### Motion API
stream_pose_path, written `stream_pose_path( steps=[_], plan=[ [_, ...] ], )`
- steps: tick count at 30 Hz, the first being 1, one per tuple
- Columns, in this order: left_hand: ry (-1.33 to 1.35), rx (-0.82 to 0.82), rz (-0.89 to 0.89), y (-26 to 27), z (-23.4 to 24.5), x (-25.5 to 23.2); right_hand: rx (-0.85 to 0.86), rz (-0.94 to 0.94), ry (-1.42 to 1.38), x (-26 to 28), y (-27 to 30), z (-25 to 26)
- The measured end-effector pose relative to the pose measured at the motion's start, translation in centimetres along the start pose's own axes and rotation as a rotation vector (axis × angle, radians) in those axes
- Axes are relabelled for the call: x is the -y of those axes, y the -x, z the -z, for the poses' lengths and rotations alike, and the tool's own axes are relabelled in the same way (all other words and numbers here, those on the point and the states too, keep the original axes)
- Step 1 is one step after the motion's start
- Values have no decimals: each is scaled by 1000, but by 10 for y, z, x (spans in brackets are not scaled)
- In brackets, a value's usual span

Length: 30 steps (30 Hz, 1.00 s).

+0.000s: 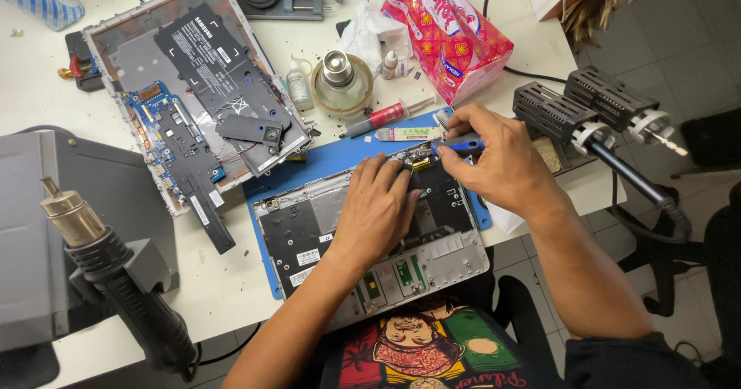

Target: The person works on a disassembled electronic device, likely a laptop, using a screwdriver to remove screws and manipulate internal components. They handle a circuit board, align it within the chassis, and continue adjusting parts with the screwdriver.

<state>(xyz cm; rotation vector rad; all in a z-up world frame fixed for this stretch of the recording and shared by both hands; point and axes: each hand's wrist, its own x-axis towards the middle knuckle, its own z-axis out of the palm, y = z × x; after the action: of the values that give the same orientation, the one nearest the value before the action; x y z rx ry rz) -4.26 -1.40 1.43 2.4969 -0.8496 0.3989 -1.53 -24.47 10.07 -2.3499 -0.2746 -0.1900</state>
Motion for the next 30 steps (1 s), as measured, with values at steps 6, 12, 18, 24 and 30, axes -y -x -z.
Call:
stream_pose_path(
  steps=[6, 12, 18, 24, 30],
  plan=[
    [79, -42, 33, 0, -4, 7, 100, 77, 135, 25, -9, 8],
    [45, -84, 57, -5, -7, 38, 363, 125, 341, 68, -40, 18],
    [-58, 2, 21, 1, -24, 45, 466, 181, 448, 69, -58, 5],
    [-77, 66, 20, -2, -23, 40, 478, 205, 474, 74, -56, 6],
    [-202, -45, -90, -1, -32, 41, 491, 186, 487, 72, -56, 7]
  ],
)
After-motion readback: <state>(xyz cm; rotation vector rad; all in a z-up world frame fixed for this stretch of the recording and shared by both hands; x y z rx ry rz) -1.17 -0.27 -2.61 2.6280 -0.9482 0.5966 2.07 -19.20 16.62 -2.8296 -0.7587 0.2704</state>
